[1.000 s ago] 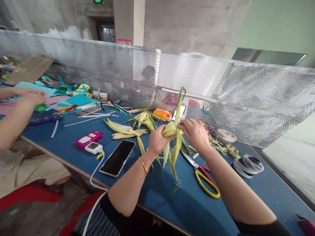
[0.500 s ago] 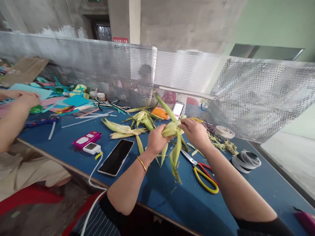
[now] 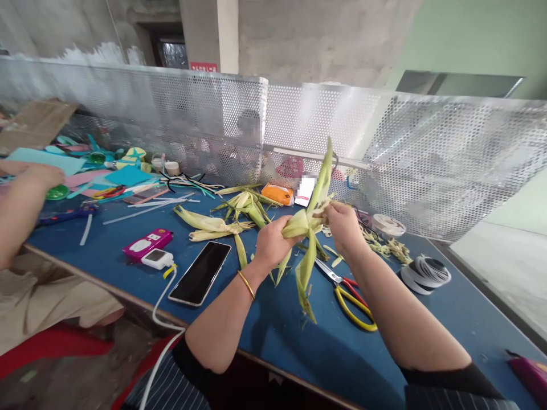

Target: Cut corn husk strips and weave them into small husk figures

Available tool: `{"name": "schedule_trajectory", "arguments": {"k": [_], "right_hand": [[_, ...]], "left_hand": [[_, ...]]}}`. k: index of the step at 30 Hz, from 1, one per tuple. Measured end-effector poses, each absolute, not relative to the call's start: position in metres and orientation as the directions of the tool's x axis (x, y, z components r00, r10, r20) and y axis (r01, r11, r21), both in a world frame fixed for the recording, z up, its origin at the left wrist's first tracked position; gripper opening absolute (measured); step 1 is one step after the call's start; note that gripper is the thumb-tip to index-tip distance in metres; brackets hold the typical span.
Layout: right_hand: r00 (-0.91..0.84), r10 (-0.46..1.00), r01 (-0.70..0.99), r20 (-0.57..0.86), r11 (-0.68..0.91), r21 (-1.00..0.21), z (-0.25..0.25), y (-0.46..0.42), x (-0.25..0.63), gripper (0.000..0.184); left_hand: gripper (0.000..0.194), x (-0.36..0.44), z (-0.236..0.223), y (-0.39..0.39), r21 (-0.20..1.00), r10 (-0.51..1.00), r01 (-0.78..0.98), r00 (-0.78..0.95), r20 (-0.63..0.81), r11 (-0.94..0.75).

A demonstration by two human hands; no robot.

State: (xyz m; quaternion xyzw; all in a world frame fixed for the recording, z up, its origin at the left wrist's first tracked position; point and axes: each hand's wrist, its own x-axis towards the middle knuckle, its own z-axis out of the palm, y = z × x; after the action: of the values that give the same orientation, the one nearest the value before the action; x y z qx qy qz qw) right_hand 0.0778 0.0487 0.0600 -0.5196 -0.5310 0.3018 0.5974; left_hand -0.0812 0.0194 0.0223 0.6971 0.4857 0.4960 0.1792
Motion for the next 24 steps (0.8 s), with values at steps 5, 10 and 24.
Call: {"name": "schedule_trajectory", "arguments": {"k": [5,10,24], "right_hand": [[0.321,0.919,0.062,0.231,0.223,-0.973,0.066,0.067,0.083,0.021],[0.397,0.886,0.097,0.24,0.22,-0.971,0.072,0.085,0.111,0.023],[-0.474,0.397,0.69,0.786,0.722,0.052,0.027,0.02,0.095,0.041]], "left_hand": [[0.033,-0.082,0.022,0.02,0.752,0.879,0.511,0.016,0.476,-0.417],[0.03,-0.087,0.022,0.025,0.818,0.902,0.444,-0.047,0.429,-0.366],[0.028,-0.081,0.015,0.031,0.983,0.978,-0.053,-0.125,0.169,-0.176]]}}
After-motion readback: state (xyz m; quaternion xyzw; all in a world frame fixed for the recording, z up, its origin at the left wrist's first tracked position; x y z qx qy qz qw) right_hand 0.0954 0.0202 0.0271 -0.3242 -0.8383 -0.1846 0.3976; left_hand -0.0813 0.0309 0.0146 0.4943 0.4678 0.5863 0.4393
